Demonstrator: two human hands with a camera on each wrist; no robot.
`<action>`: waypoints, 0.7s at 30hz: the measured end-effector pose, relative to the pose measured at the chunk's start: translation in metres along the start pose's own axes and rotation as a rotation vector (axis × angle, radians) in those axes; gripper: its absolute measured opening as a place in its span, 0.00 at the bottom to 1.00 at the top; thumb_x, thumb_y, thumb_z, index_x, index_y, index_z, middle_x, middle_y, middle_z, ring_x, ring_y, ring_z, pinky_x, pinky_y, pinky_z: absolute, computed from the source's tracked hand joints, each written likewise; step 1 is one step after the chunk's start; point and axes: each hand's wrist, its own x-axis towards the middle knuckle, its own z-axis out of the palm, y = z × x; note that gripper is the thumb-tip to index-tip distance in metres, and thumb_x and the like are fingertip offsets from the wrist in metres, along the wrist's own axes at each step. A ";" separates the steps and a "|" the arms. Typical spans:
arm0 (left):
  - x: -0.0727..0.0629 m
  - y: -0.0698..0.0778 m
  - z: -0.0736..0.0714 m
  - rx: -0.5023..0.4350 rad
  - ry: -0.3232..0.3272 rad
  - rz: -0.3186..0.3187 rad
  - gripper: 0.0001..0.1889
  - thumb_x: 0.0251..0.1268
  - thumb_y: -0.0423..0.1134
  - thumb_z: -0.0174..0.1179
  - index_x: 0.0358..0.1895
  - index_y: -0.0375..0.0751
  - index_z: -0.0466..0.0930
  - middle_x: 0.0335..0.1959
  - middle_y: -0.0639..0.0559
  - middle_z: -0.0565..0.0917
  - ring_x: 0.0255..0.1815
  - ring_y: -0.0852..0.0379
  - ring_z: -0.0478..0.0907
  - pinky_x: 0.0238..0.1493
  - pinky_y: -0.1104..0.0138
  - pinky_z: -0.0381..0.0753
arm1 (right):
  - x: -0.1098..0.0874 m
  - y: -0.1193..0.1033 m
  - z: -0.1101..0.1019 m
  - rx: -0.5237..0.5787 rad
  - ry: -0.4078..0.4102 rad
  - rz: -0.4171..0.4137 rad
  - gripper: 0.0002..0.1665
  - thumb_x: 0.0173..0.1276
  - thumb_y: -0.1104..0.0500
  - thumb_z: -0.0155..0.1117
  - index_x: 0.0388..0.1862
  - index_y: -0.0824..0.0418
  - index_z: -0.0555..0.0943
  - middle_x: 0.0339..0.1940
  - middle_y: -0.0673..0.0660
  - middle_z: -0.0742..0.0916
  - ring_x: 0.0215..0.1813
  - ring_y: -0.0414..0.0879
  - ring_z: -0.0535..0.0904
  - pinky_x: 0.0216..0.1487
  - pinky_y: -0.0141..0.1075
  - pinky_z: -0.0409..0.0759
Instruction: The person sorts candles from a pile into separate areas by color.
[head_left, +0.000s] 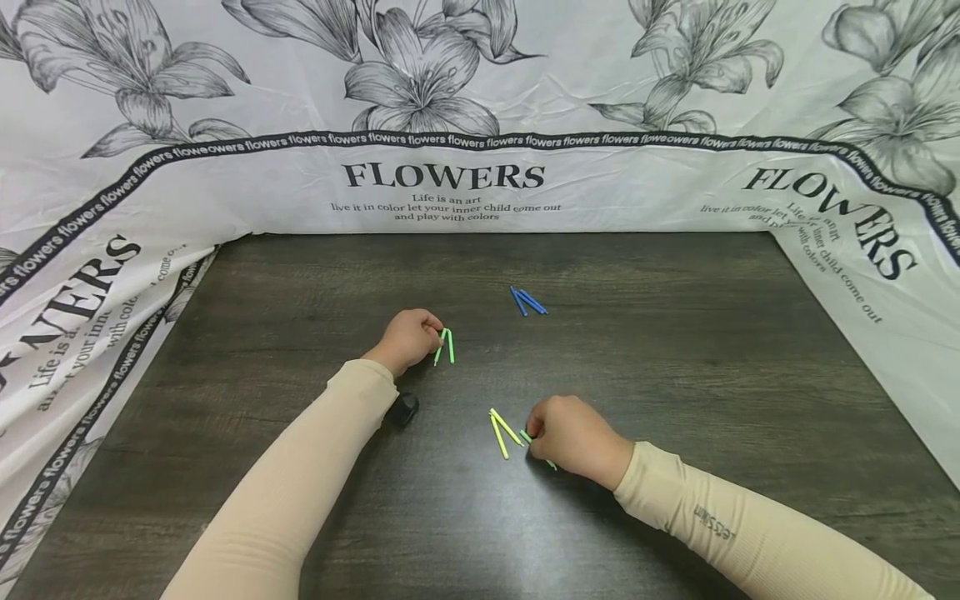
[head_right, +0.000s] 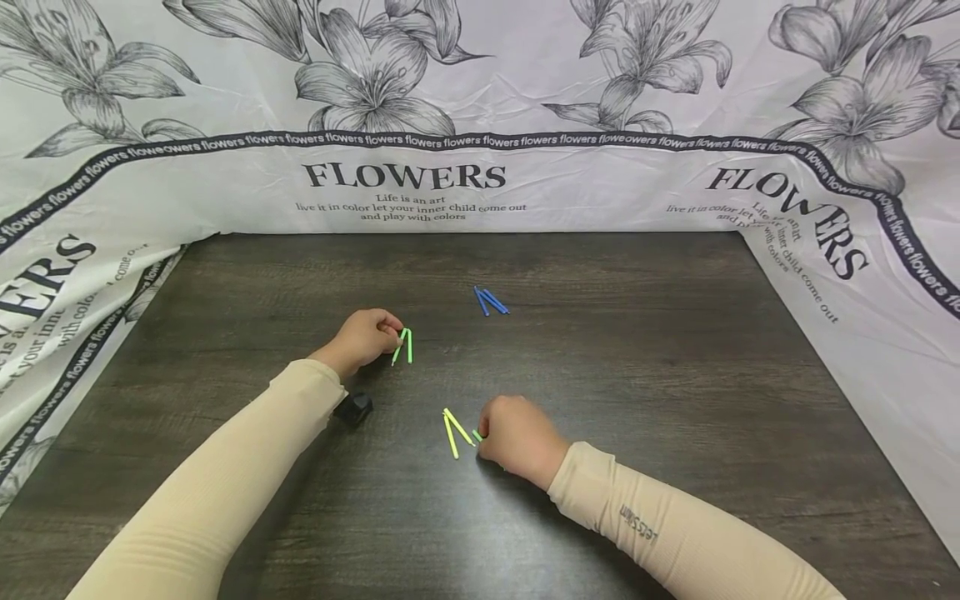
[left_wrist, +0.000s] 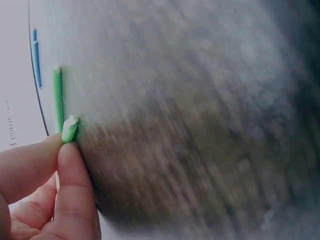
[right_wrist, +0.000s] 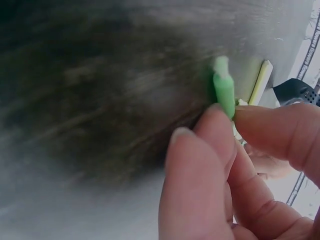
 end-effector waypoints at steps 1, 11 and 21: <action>0.000 0.000 0.000 0.001 -0.001 0.002 0.14 0.67 0.27 0.54 0.55 0.30 0.74 0.32 0.49 0.73 0.30 0.56 0.66 0.31 0.67 0.67 | 0.000 0.000 0.000 -0.002 0.000 0.001 0.08 0.47 0.72 0.67 0.25 0.61 0.83 0.22 0.49 0.84 0.18 0.38 0.73 0.24 0.31 0.73; -0.003 0.001 -0.001 0.029 0.013 0.001 0.15 0.66 0.27 0.55 0.55 0.31 0.74 0.33 0.49 0.73 0.32 0.55 0.66 0.32 0.67 0.67 | 0.000 -0.002 0.000 -0.049 0.011 -0.028 0.08 0.46 0.71 0.68 0.24 0.60 0.83 0.21 0.47 0.83 0.22 0.39 0.71 0.27 0.33 0.72; -0.004 0.001 0.000 0.041 0.019 0.017 0.14 0.66 0.27 0.56 0.54 0.30 0.75 0.34 0.48 0.74 0.32 0.55 0.68 0.32 0.67 0.69 | -0.001 0.001 -0.009 0.071 -0.047 0.037 0.08 0.53 0.72 0.66 0.31 0.62 0.85 0.28 0.53 0.85 0.20 0.40 0.75 0.25 0.33 0.74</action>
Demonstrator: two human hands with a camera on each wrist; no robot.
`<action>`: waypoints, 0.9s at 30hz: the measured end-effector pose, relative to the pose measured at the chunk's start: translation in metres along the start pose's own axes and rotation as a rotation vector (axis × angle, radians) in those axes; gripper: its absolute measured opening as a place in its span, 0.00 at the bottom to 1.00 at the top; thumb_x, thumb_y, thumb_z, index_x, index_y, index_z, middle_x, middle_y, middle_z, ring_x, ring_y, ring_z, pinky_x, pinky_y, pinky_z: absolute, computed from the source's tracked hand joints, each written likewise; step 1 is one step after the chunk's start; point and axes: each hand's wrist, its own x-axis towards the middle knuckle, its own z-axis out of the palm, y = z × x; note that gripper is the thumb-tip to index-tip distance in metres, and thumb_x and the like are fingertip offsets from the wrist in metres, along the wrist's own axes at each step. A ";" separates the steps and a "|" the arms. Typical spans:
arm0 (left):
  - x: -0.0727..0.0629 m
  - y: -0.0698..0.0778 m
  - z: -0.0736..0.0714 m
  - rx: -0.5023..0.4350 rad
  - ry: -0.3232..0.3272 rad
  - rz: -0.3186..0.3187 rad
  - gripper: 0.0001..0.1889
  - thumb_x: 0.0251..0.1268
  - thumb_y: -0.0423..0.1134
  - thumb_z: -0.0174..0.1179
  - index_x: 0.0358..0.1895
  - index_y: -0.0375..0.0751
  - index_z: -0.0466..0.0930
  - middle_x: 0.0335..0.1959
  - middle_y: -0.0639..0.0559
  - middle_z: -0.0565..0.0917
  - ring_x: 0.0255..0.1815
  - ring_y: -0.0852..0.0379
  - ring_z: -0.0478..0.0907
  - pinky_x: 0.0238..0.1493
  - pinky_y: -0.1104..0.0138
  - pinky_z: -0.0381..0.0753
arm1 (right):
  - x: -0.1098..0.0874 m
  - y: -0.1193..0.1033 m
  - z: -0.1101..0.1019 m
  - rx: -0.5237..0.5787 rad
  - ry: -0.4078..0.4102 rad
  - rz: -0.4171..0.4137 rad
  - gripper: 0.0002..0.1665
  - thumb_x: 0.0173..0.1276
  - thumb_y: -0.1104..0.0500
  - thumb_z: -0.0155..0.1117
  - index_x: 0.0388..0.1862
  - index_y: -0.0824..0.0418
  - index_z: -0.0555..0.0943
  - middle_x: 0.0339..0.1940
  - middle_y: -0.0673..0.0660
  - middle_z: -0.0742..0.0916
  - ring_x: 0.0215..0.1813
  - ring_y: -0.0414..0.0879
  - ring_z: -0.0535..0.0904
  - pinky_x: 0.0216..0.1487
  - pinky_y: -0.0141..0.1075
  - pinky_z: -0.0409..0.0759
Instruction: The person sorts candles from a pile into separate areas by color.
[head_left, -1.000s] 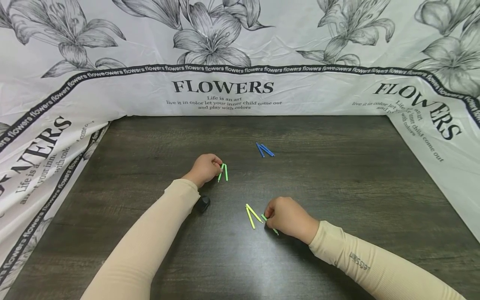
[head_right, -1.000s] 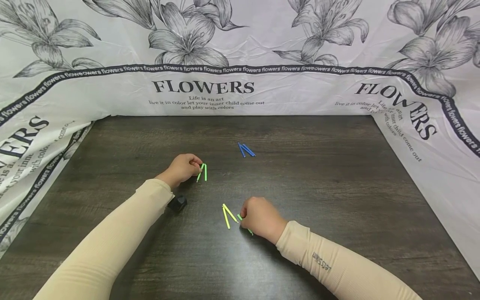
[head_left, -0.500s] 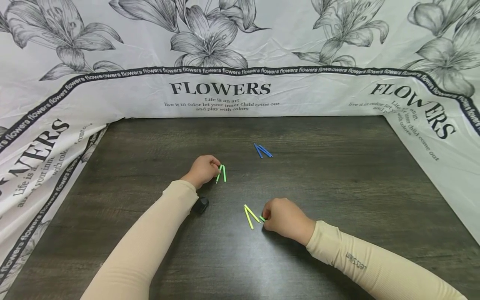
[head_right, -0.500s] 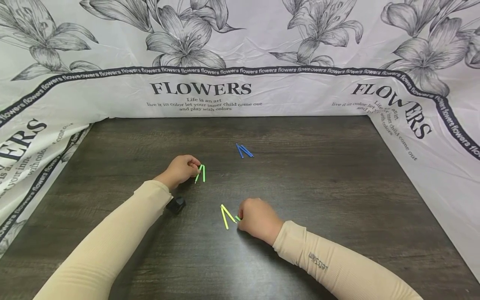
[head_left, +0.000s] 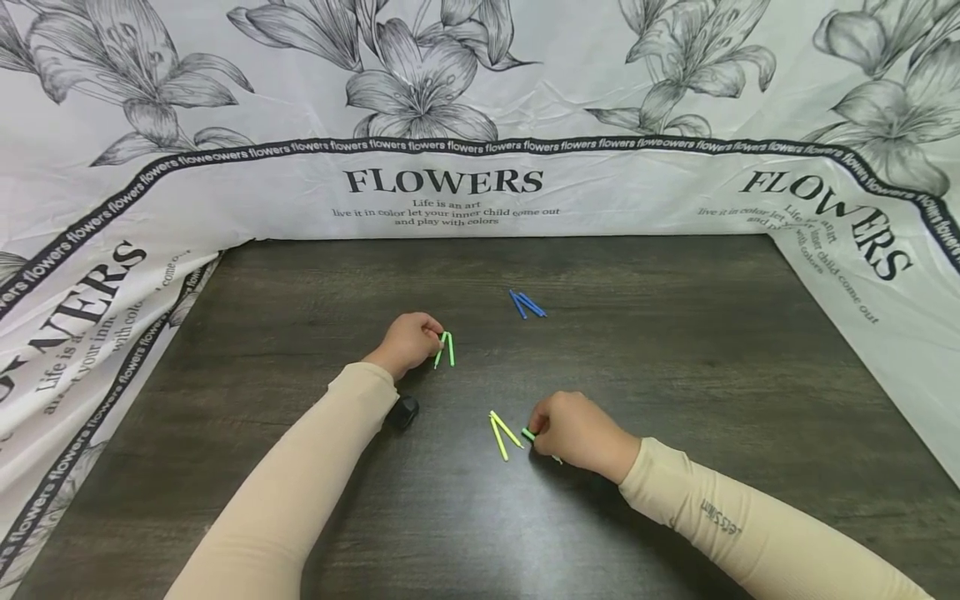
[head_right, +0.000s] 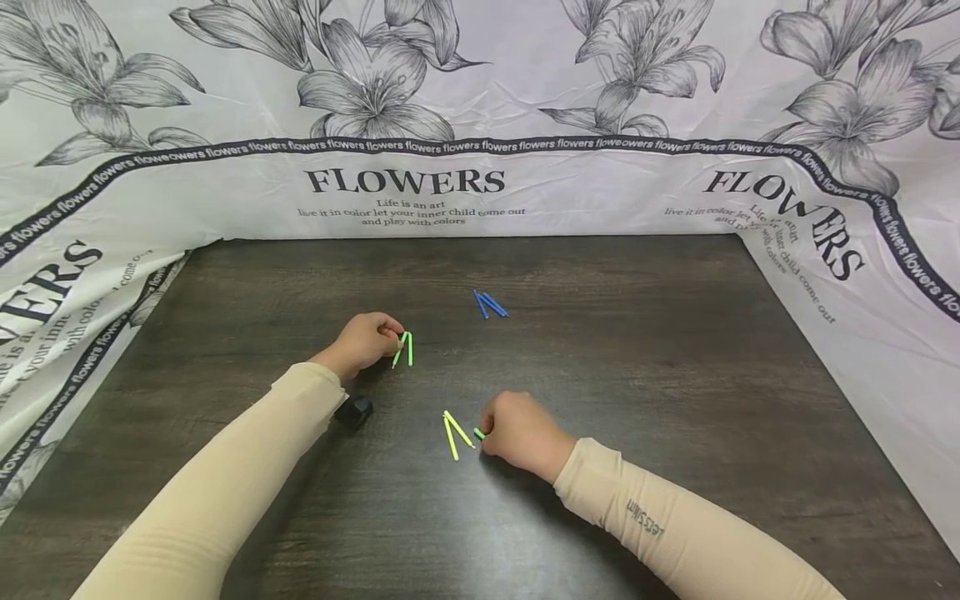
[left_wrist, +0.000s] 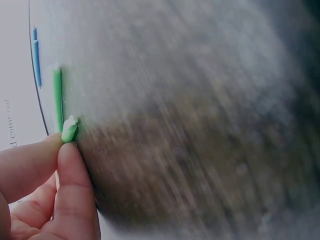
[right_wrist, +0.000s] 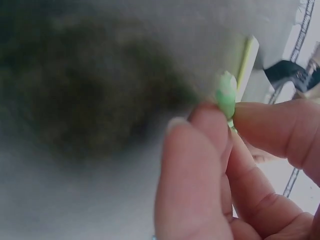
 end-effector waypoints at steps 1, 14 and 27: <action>0.001 0.000 0.000 0.000 0.002 0.003 0.14 0.65 0.26 0.56 0.54 0.30 0.75 0.33 0.48 0.75 0.32 0.55 0.68 0.32 0.67 0.69 | 0.001 0.000 -0.002 0.001 0.003 0.000 0.08 0.53 0.71 0.65 0.31 0.62 0.85 0.28 0.53 0.86 0.21 0.39 0.75 0.26 0.33 0.75; 0.002 0.000 0.001 -0.004 0.012 -0.001 0.13 0.65 0.26 0.57 0.53 0.30 0.75 0.33 0.48 0.75 0.32 0.55 0.69 0.32 0.68 0.69 | 0.022 -0.001 -0.021 0.109 0.009 -0.051 0.08 0.60 0.69 0.61 0.37 0.66 0.84 0.29 0.53 0.85 0.21 0.41 0.74 0.25 0.34 0.75; 0.001 -0.001 0.003 -0.008 0.032 -0.004 0.13 0.65 0.27 0.56 0.52 0.31 0.76 0.31 0.49 0.73 0.31 0.56 0.67 0.32 0.68 0.67 | 0.060 -0.010 -0.027 0.212 0.040 -0.003 0.10 0.64 0.66 0.61 0.43 0.68 0.84 0.30 0.56 0.85 0.29 0.45 0.79 0.30 0.35 0.80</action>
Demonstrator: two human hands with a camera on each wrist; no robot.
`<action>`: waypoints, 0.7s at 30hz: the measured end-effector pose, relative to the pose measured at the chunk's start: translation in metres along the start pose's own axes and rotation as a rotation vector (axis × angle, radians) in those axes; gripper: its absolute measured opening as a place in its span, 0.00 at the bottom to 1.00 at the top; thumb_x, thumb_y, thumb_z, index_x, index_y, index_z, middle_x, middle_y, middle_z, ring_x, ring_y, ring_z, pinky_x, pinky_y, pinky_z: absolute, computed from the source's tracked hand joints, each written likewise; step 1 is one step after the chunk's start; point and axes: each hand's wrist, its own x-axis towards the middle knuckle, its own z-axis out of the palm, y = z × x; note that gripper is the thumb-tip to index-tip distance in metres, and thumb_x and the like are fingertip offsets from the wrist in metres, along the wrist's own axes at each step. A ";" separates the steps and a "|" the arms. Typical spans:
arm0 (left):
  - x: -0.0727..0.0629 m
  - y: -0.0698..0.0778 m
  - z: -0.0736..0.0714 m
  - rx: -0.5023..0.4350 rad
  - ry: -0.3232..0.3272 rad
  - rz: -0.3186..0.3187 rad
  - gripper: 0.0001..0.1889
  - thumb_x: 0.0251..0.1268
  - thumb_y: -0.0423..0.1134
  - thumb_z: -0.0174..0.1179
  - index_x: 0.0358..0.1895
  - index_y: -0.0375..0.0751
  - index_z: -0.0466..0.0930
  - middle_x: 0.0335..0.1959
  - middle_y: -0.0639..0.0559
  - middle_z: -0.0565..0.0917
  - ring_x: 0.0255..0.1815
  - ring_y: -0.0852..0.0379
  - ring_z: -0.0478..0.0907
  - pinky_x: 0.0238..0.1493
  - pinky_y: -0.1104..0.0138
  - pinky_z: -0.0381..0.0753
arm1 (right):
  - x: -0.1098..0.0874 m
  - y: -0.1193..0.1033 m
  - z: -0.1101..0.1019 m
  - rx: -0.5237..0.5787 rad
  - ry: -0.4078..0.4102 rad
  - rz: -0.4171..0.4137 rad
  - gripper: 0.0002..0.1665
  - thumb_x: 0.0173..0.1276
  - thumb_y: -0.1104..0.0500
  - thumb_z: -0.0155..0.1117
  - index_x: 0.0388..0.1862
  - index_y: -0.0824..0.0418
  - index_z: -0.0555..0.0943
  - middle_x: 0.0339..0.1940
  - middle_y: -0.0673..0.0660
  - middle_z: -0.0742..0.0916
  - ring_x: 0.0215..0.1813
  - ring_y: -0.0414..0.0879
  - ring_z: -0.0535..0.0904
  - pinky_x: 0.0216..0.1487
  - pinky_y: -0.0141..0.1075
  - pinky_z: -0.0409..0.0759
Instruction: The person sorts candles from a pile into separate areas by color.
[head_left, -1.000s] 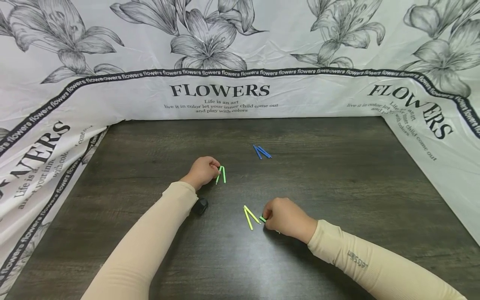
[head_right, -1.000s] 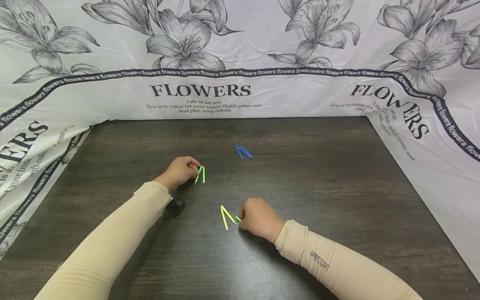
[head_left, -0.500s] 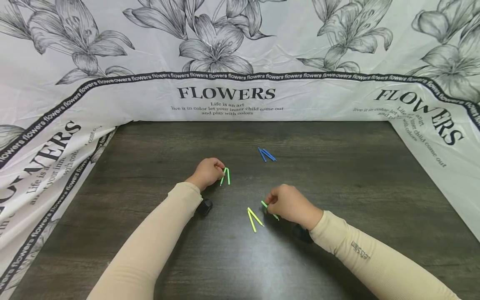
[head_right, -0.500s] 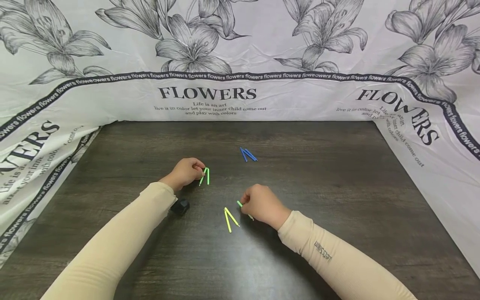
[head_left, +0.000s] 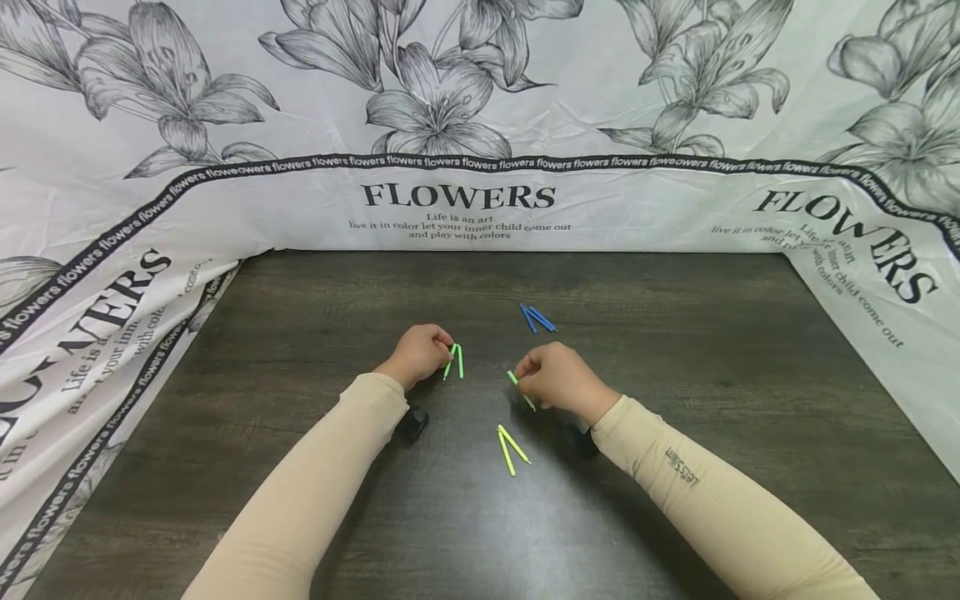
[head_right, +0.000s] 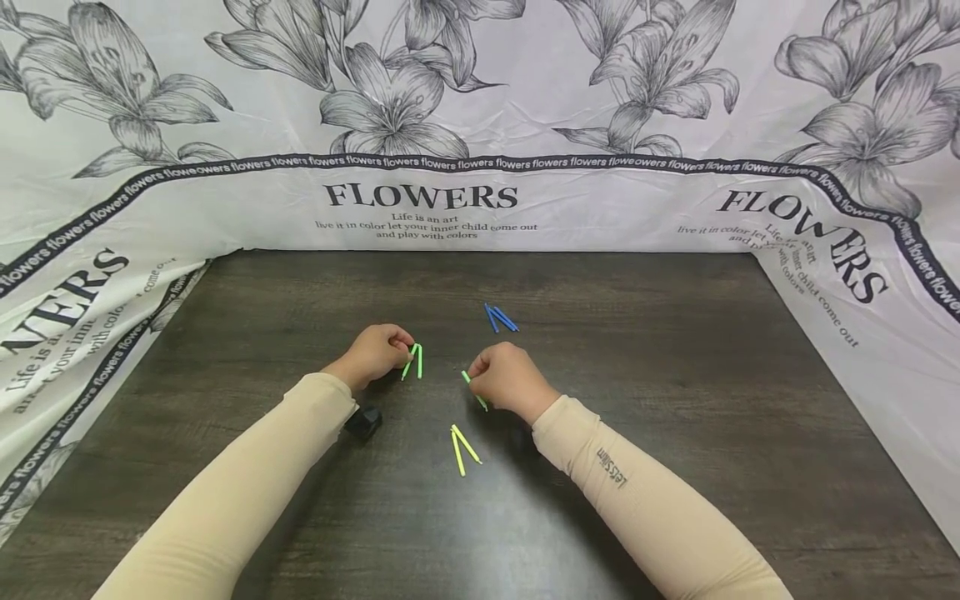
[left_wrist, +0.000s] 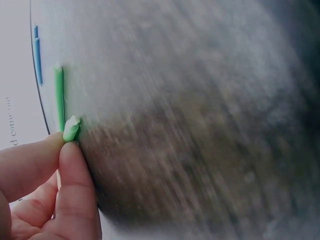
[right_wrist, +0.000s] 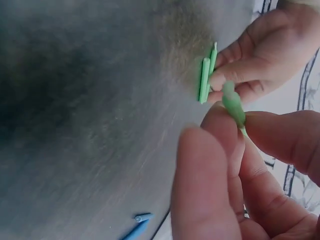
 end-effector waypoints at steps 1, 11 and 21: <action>0.000 0.000 0.000 -0.001 0.000 0.002 0.13 0.65 0.27 0.56 0.52 0.31 0.76 0.31 0.49 0.73 0.31 0.56 0.67 0.32 0.68 0.67 | 0.003 -0.001 0.000 0.006 0.004 0.008 0.10 0.64 0.66 0.61 0.43 0.68 0.84 0.30 0.56 0.85 0.29 0.45 0.79 0.30 0.36 0.80; -0.003 -0.001 0.000 -0.010 -0.012 0.008 0.13 0.67 0.27 0.55 0.54 0.30 0.75 0.31 0.49 0.73 0.30 0.56 0.66 0.32 0.66 0.67 | 0.026 -0.010 0.006 0.055 0.015 0.017 0.12 0.66 0.64 0.61 0.46 0.68 0.84 0.32 0.57 0.85 0.34 0.45 0.81 0.33 0.37 0.83; -0.001 -0.001 0.000 -0.001 -0.003 0.004 0.13 0.66 0.27 0.56 0.53 0.31 0.76 0.30 0.50 0.73 0.29 0.56 0.66 0.31 0.66 0.67 | 0.045 -0.015 0.014 0.144 0.023 0.105 0.14 0.66 0.64 0.61 0.48 0.67 0.83 0.38 0.59 0.86 0.37 0.48 0.82 0.33 0.38 0.83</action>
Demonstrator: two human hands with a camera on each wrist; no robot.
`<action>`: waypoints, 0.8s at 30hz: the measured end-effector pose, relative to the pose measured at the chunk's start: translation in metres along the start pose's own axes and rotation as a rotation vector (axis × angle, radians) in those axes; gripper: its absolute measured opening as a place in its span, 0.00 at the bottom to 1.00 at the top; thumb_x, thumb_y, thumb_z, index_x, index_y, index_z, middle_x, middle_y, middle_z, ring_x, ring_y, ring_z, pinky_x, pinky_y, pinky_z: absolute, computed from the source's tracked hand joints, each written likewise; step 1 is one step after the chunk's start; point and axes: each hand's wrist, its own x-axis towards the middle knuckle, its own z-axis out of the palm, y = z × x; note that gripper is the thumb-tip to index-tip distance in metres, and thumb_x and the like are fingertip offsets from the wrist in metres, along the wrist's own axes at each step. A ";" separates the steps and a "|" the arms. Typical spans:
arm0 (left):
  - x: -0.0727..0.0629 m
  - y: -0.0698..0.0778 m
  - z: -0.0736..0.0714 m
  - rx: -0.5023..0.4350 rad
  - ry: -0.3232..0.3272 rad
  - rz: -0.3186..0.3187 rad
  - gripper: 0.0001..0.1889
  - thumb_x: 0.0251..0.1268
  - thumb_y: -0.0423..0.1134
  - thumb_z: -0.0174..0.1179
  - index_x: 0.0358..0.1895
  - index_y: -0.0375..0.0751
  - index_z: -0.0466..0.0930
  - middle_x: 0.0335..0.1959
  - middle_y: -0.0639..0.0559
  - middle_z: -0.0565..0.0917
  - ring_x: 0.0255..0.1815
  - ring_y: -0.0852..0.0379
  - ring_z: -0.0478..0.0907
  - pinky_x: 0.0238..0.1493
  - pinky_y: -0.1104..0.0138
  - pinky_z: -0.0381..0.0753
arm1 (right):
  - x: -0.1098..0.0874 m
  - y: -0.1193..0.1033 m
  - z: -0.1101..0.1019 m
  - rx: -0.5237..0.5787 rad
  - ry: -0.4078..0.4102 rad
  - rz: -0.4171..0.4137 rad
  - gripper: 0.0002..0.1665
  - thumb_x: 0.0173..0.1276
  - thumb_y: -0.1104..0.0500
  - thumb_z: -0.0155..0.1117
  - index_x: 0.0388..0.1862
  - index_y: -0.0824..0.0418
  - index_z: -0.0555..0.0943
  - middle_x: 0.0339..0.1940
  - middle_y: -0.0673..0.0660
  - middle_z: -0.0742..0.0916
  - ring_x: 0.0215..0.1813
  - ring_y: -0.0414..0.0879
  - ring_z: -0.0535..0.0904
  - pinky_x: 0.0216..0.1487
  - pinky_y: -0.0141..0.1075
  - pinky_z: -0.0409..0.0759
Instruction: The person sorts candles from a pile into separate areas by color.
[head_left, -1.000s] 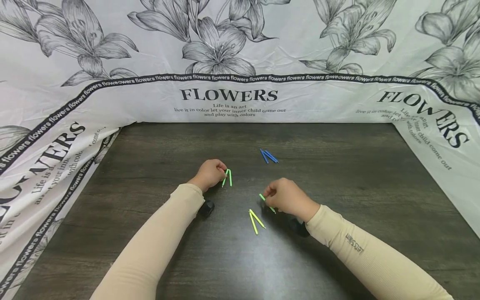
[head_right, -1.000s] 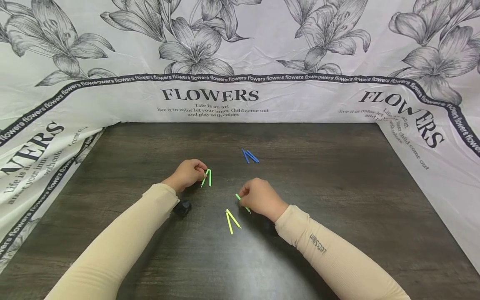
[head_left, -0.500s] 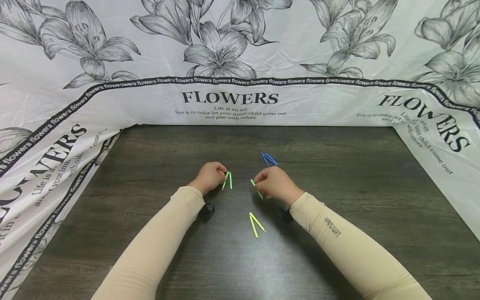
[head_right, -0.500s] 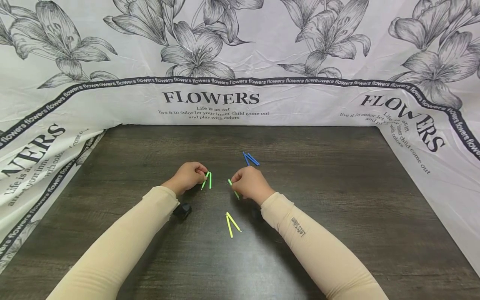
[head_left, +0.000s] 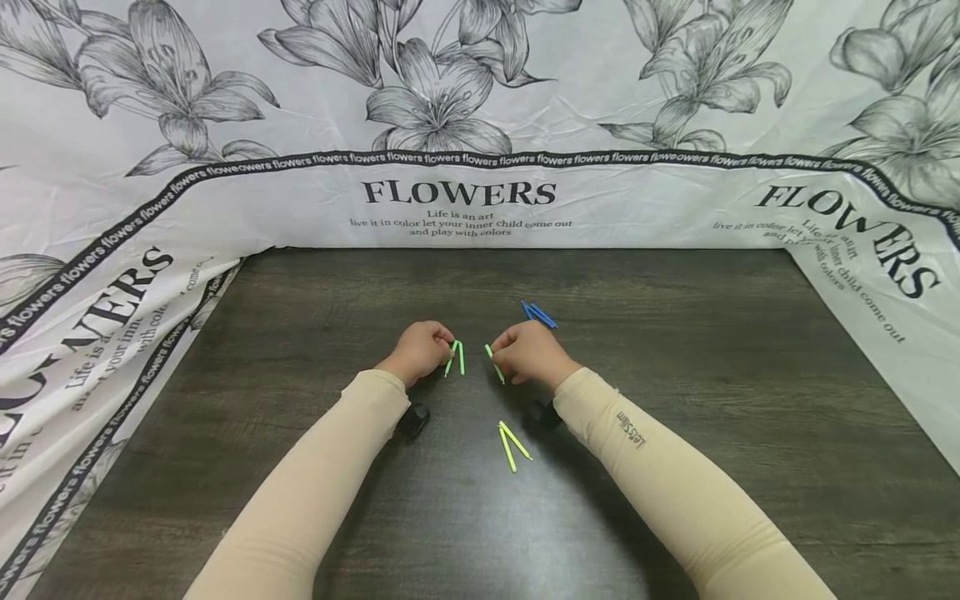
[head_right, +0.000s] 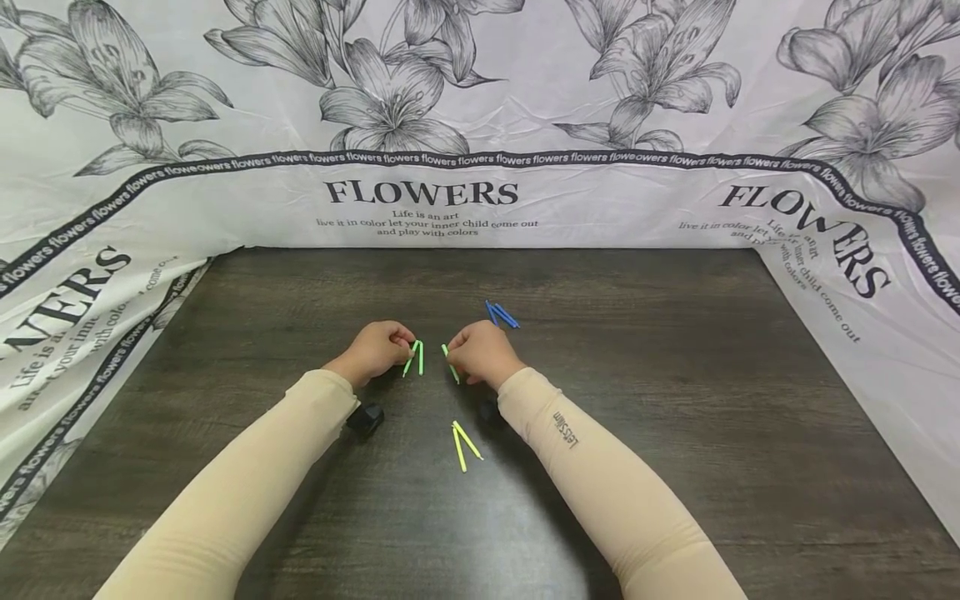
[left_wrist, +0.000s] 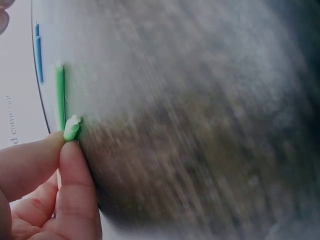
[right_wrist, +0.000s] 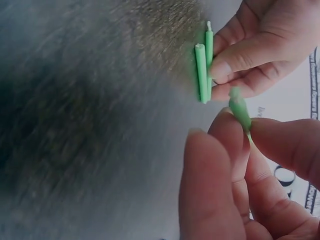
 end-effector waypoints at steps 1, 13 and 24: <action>0.000 0.000 0.000 0.002 0.001 -0.001 0.13 0.66 0.27 0.56 0.53 0.32 0.76 0.30 0.50 0.72 0.29 0.56 0.66 0.31 0.66 0.67 | 0.002 0.000 0.001 0.006 0.001 0.006 0.14 0.66 0.64 0.61 0.48 0.67 0.83 0.39 0.60 0.86 0.37 0.48 0.82 0.33 0.38 0.83; 0.001 0.002 -0.002 0.023 0.003 -0.016 0.13 0.66 0.28 0.56 0.53 0.32 0.76 0.31 0.49 0.74 0.30 0.56 0.68 0.32 0.66 0.68 | 0.019 -0.006 0.015 0.053 0.012 0.062 0.11 0.65 0.67 0.60 0.44 0.67 0.85 0.41 0.61 0.86 0.36 0.48 0.84 0.31 0.37 0.83; 0.004 0.001 0.000 0.014 -0.001 -0.015 0.14 0.66 0.27 0.56 0.54 0.32 0.75 0.33 0.48 0.75 0.32 0.55 0.69 0.33 0.66 0.68 | 0.032 -0.006 0.022 0.140 -0.002 0.101 0.12 0.67 0.67 0.62 0.47 0.67 0.84 0.45 0.61 0.85 0.39 0.49 0.84 0.34 0.39 0.84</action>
